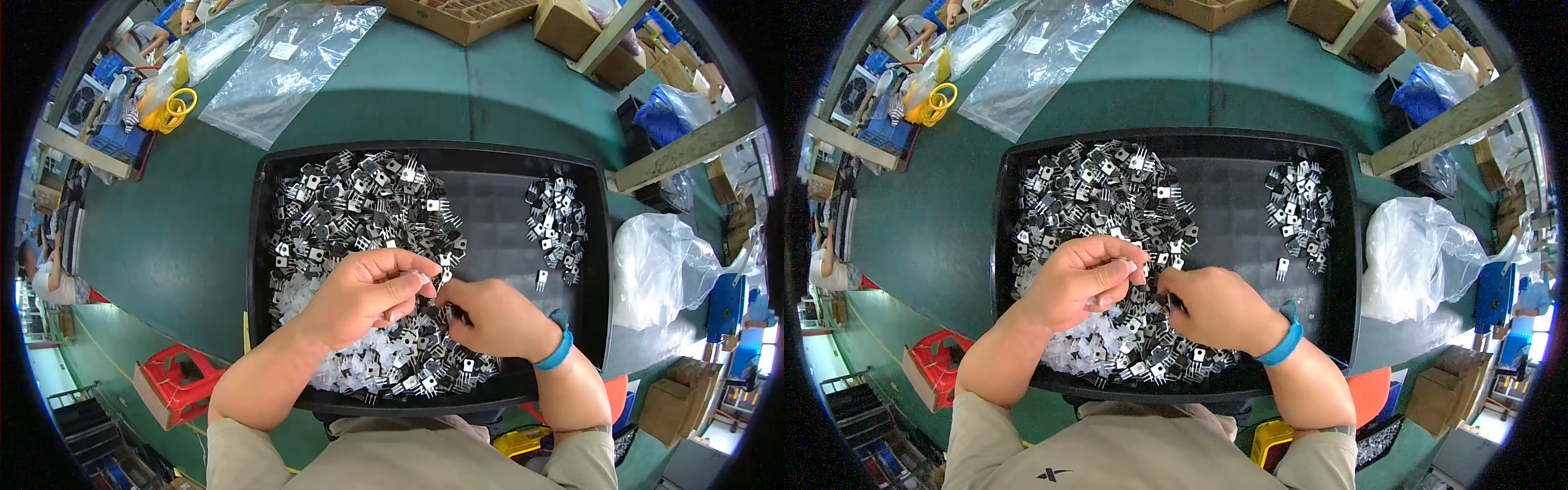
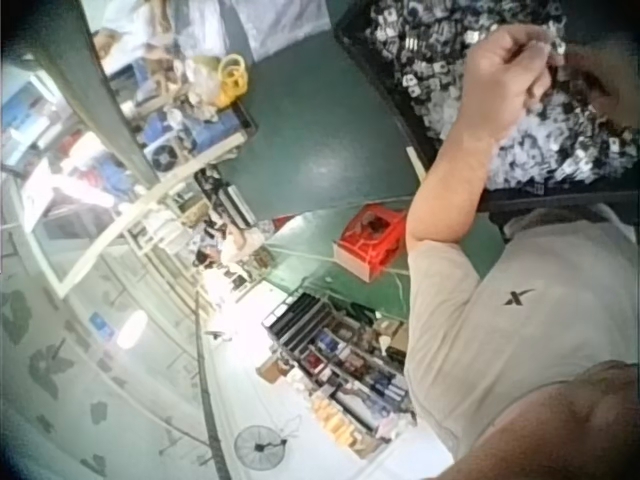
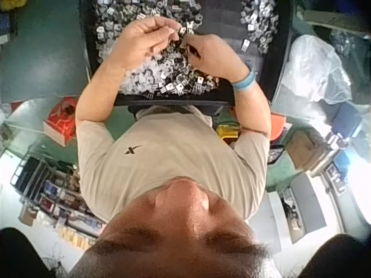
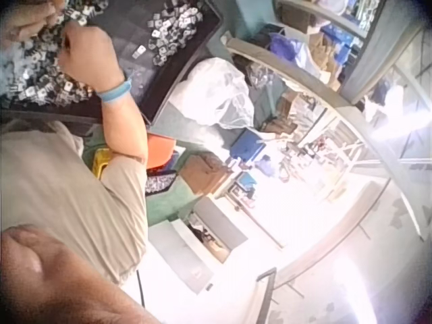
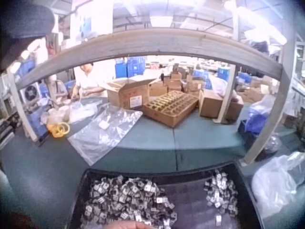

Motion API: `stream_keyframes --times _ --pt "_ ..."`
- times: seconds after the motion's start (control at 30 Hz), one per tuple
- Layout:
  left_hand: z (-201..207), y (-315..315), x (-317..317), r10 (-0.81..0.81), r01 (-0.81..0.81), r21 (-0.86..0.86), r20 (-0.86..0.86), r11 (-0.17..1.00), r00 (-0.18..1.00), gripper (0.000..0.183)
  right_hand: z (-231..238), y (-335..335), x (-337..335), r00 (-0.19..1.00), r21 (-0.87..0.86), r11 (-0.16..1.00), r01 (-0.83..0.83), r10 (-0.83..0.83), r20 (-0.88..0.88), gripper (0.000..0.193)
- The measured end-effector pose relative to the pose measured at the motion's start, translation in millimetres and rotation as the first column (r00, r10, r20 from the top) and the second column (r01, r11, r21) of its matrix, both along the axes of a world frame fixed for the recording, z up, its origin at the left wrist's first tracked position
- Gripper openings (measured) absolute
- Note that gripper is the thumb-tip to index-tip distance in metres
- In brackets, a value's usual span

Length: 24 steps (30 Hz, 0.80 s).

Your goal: The person sits at a workstation and repeatedly picks up small black electronic components and white plastic clips from a black tray. They insert the clips into the components by hand and place the assembled units into a separate pile on the right side of the tray. The process is repetitive and involves fine motor manipulation of small parts.

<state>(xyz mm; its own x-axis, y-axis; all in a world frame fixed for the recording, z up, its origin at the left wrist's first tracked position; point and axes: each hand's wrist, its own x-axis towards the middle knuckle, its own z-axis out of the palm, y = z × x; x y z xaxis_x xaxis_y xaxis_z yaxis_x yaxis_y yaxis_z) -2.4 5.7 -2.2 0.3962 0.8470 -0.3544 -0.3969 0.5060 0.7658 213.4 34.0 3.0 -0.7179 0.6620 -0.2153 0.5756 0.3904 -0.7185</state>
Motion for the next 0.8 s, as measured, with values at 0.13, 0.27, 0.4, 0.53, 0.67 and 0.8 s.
stream_keyframes --times 0.13,0.27,0.4,0.53,0.67,0.8 --pt "2 0 1 0.000 -0.001 -0.028 -0.033 1.000 0.999 0.022 9 1 1 0.869 -0.072 0.953 0.295 -0.298 -0.395 0.016" --pt "4 0 3 0.027 -0.029 -0.023 -0.066 0.999 0.997 0.023 10 -11 -1 0.709 -0.241 0.872 0.427 -0.488 -0.509 0.014" --pt "3 0 4 0.062 -0.062 -0.013 -0.037 0.998 0.997 0.023 8 -18 -6 0.718 -0.215 0.873 0.438 -0.483 -0.501 0.016" --pt "1 0 3 0.066 -0.066 0.000 -0.012 0.998 0.998 0.022 2 -21 -7 0.709 -0.184 0.870 0.457 -0.481 -0.516 0.017" --pt "2 0 3 0.051 -0.051 -0.016 -0.012 0.999 0.999 0.022 1 -22 -9 0.695 -0.229 0.855 0.465 -0.513 -0.504 0.016" --pt "0 -1 4 0.037 -0.037 0.006 -0.032 0.999 0.999 0.023 3 -23 -10 0.699 -0.252 0.845 0.471 -0.532 -0.478 0.016"
